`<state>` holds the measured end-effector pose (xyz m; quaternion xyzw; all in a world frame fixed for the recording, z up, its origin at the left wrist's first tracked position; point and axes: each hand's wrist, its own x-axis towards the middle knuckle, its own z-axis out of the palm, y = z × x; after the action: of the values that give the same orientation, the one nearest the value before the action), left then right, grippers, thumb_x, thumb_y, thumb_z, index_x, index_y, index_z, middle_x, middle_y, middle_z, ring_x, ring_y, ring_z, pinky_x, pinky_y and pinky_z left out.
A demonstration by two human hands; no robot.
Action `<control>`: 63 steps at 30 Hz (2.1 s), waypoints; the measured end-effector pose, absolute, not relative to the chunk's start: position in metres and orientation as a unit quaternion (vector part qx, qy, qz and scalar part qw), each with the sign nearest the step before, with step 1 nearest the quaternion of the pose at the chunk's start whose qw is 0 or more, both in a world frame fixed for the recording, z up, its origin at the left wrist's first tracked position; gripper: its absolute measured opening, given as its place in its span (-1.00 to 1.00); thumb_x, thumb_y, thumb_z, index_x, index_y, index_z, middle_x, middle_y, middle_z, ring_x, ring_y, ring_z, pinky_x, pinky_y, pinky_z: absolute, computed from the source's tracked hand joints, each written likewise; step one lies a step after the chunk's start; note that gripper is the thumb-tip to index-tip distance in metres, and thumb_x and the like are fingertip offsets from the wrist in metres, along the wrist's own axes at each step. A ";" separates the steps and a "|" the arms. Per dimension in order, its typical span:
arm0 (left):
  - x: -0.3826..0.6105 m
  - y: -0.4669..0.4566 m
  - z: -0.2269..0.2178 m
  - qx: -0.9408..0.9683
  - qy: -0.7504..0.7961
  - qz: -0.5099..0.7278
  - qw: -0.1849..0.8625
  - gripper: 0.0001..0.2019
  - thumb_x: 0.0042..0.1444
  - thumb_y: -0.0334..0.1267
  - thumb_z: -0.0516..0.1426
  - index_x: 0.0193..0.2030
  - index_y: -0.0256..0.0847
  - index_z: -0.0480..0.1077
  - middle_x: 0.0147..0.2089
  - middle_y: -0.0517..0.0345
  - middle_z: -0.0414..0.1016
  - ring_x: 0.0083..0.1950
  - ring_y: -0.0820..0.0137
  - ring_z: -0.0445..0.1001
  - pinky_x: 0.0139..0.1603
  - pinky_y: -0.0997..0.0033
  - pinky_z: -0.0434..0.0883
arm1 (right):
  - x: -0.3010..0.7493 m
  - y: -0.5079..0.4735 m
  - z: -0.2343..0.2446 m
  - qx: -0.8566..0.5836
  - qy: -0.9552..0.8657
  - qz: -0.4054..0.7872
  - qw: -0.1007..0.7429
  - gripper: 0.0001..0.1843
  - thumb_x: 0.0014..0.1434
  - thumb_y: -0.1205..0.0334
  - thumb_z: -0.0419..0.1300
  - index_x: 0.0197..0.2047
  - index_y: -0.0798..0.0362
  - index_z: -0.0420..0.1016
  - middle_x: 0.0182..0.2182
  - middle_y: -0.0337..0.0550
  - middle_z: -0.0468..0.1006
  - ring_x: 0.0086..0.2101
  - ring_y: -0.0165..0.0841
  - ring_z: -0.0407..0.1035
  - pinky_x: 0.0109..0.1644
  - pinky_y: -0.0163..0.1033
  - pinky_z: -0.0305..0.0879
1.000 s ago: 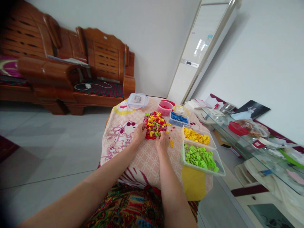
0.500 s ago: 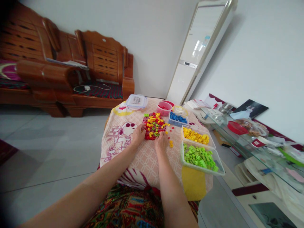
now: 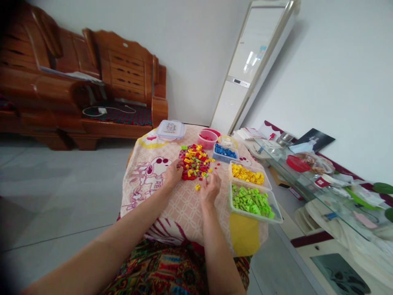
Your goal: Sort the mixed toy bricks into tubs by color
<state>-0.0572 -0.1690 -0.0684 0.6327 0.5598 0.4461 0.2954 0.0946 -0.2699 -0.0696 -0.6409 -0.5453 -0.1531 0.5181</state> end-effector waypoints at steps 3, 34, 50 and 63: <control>-0.056 -0.169 -0.068 0.635 0.561 0.440 0.297 -0.51 0.12 -0.50 0.06 0.22 -0.29 0.42 0.04 -0.02 0.61 0.00 0.32 0.57 0.12 0.36 0.45 | 0.120 -0.290 -0.052 -0.633 -0.526 -0.198 0.532 -0.82 0.24 0.21 0.10 -0.15 0.04 0.47 0.00 0.08 0.55 0.06 -0.16 0.41 0.19 0.02 0.31; -0.058 -0.169 -0.069 0.631 0.557 0.445 0.305 -0.52 0.14 -0.50 0.05 0.21 -0.25 0.42 0.04 -0.01 0.60 -0.01 0.34 0.57 0.14 0.35 0.45 | 0.074 -0.229 -0.087 -0.700 -0.598 -0.093 0.378 -0.78 0.20 0.42 0.06 -0.34 0.05 0.51 -0.10 0.10 0.56 0.00 -0.14 0.33 0.18 0.03 0.18; -0.058 -0.171 -0.067 0.634 0.558 0.445 0.298 -0.52 0.13 -0.53 0.05 0.19 -0.26 0.43 0.06 -0.01 0.60 0.03 0.34 0.57 0.16 0.37 0.44 | 0.082 -0.259 -0.090 -0.641 -0.598 -0.113 0.468 -0.85 0.21 0.37 0.07 -0.27 0.03 0.46 -0.11 0.06 0.59 -0.03 -0.18 0.38 0.15 -0.01 0.26; -0.058 -0.173 -0.062 0.639 0.563 0.437 0.290 -0.52 0.13 -0.49 0.05 0.20 -0.24 0.44 0.06 -0.01 0.61 0.05 0.29 0.56 0.16 0.32 0.44 | 0.169 -0.329 -0.037 -0.664 -0.463 -0.248 0.531 -0.77 0.19 0.23 0.10 -0.20 0.09 0.55 -0.10 0.14 0.60 0.00 -0.08 0.45 0.17 0.11 0.30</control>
<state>-0.0584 -0.1726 -0.0624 0.6392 0.5629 0.4366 0.2897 0.1688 -0.3291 -0.0367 -0.6645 -0.4631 -0.2483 0.5314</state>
